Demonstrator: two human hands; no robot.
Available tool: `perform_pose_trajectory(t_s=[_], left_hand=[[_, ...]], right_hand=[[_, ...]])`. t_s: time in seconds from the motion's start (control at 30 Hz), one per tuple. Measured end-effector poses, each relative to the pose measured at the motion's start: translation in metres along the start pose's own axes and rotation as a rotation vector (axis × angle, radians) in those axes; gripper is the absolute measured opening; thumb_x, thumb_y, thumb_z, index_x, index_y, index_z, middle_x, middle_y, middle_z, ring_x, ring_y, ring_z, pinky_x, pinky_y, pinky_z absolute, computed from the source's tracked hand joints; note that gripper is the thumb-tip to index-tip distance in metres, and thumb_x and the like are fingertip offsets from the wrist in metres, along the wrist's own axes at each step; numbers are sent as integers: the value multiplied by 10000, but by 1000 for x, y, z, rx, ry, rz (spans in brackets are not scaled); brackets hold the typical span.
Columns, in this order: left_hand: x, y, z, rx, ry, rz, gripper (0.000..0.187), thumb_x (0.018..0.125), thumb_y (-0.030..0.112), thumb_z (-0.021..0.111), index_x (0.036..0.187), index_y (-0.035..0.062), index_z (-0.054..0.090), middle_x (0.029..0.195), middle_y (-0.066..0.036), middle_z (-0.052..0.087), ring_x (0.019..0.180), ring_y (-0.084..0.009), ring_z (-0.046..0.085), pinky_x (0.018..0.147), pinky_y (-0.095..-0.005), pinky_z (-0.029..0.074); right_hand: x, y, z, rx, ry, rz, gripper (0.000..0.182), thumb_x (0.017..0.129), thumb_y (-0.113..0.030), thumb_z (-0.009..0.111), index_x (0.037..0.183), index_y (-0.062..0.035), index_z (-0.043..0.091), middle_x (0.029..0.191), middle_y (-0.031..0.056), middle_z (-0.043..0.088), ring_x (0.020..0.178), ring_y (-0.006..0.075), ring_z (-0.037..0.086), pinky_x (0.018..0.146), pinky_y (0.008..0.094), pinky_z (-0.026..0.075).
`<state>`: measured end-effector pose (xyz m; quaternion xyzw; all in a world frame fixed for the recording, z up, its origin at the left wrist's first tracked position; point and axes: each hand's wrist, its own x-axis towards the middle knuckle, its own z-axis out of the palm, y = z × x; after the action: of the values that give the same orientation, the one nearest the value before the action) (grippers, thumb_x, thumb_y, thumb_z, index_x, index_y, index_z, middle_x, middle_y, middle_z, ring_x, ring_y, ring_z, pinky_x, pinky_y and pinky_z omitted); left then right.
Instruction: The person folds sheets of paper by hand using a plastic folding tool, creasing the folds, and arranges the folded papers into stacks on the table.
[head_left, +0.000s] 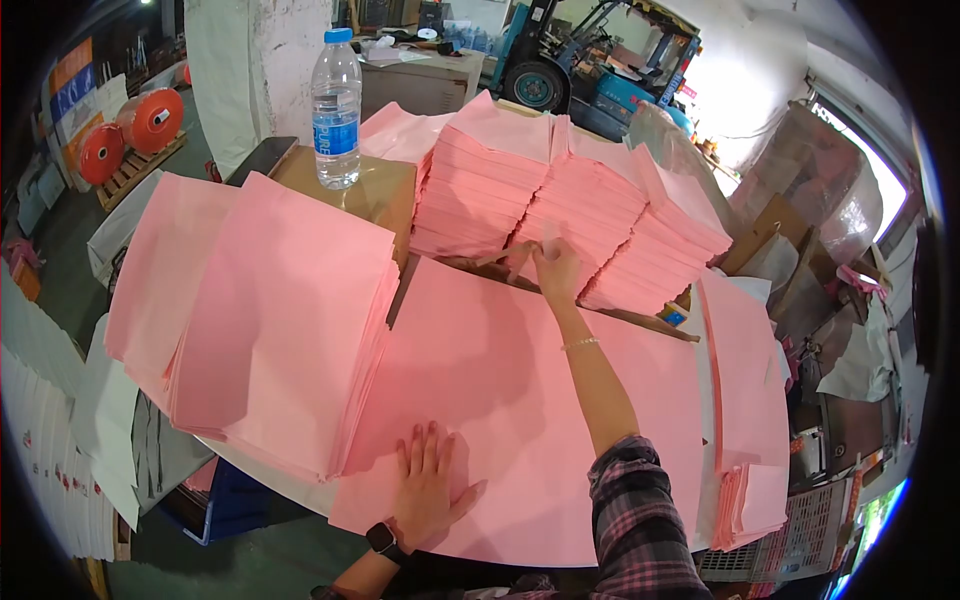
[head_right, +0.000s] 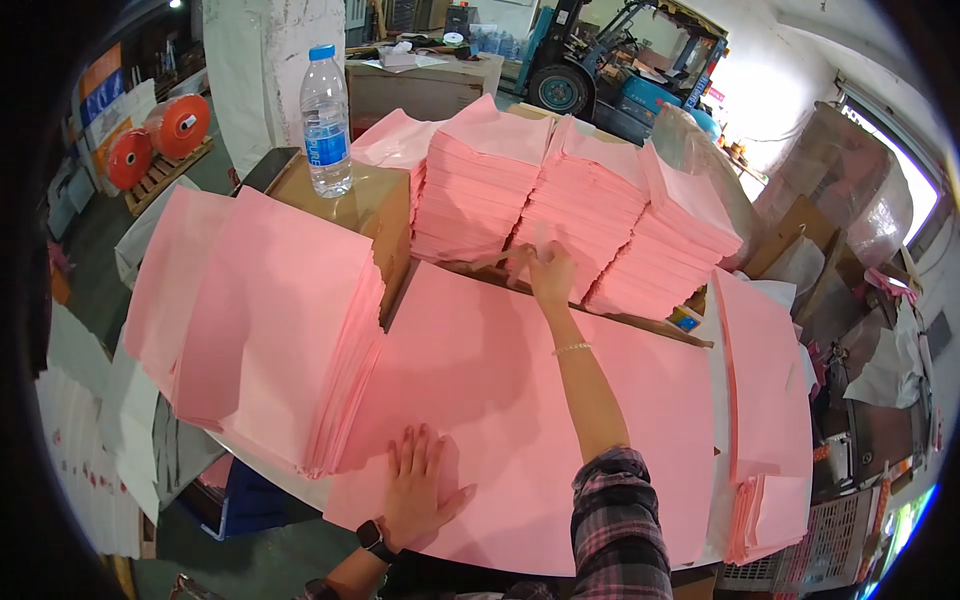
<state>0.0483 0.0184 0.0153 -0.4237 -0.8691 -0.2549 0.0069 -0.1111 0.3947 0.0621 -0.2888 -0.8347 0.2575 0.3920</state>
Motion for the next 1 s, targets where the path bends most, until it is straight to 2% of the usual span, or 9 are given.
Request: perform_pose_trajectory(t_s=[0.2, 0.4, 0.47, 0.5, 0.67, 0.73, 0.83, 0.9, 1.0], left_hand=[[-1, 0, 0, -3, -15, 6, 838, 841, 546, 600, 1401, -39, 382, 1480, -291, 310, 1388, -472, 263, 1126, -613, 172], [1, 2, -1, -8, -1, 17, 817, 844, 526, 604, 1394, -37, 381, 1469, -286, 316, 1383, -470, 264, 1121, -616, 176], [-3, 0, 3, 16, 26, -37, 805, 844, 514, 609, 1387, -37, 386, 1460, -280, 326, 1380, -465, 267, 1120, -614, 184], [-4, -6, 12, -63, 38, 43, 779, 844, 490, 618, 1374, -37, 397, 1438, -265, 343, 1377, -450, 269, 1119, -603, 193], [-12, -11, 28, -270, 175, 70, 662, 863, 382, 621, 1334, -38, 422, 1390, -206, 366, 1356, -410, 274, 1139, -550, 184], [-12, -11, 27, -251, 469, 167, 556, 888, 286, 603, 1302, -43, 430, 1254, -207, 494, 1244, -359, 446, 1035, -495, 354], [-23, -8, 24, -111, 374, 38, 665, 843, 273, 620, 1357, -64, 366, 1359, -268, 413, 1350, -402, 336, 1135, -564, 196], [-17, -14, 31, 56, 99, 79, 1027, 813, 756, 502, 1460, -5, 262, 1547, -242, 205, 1440, -405, 179, 1150, -575, 117], [-12, -18, 28, -177, 174, 59, 950, 848, 712, 477, 1437, -12, 301, 1520, -255, 255, 1409, -435, 227, 1131, -580, 169]], right_hand=[[1, 19, -27, 194, 193, -57, 194, 742, -128, 766, 786, 9, 636, 655, 127, 615, 614, 258, 604, 610, 357, 479], [-5, 68, -47, 291, 64, 292, 230, 751, -181, 784, 796, 4, 656, 653, 104, 630, 597, 253, 614, 566, 406, 483], [11, 155, -17, -67, 155, 26, 180, 792, -204, 767, 801, -45, 684, 564, 21, 544, 433, 101, 487, 399, 300, 381], [11, 174, -15, -318, 174, -10, 159, 852, -228, 706, 791, -82, 691, 534, 19, 538, 454, 116, 500, 421, 302, 398], [-5, 151, -30, -326, -142, -111, 143, 855, -213, 698, 806, -79, 688, 608, 40, 573, 520, 148, 538, 468, 312, 432], [-11, 130, -43, -344, -206, -208, 136, 856, -206, 695, 812, -78, 687, 638, 49, 587, 546, 162, 554, 487, 316, 446], [-33, 67, -64, -316, -270, -371, 127, 857, -197, 690, 821, -76, 686, 682, 62, 607, 585, 181, 577, 515, 322, 467], [-53, 31, -80, -271, -301, -474, 121, 858, -191, 687, 827, -75, 685, 712, 70, 621, 612, 195, 593, 534, 326, 480], [-86, -16, -105, -173, -349, -607, 112, 860, -182, 683, 835, -73, 683, 756, 83, 642, 651, 214, 616, 562, 332, 501]])
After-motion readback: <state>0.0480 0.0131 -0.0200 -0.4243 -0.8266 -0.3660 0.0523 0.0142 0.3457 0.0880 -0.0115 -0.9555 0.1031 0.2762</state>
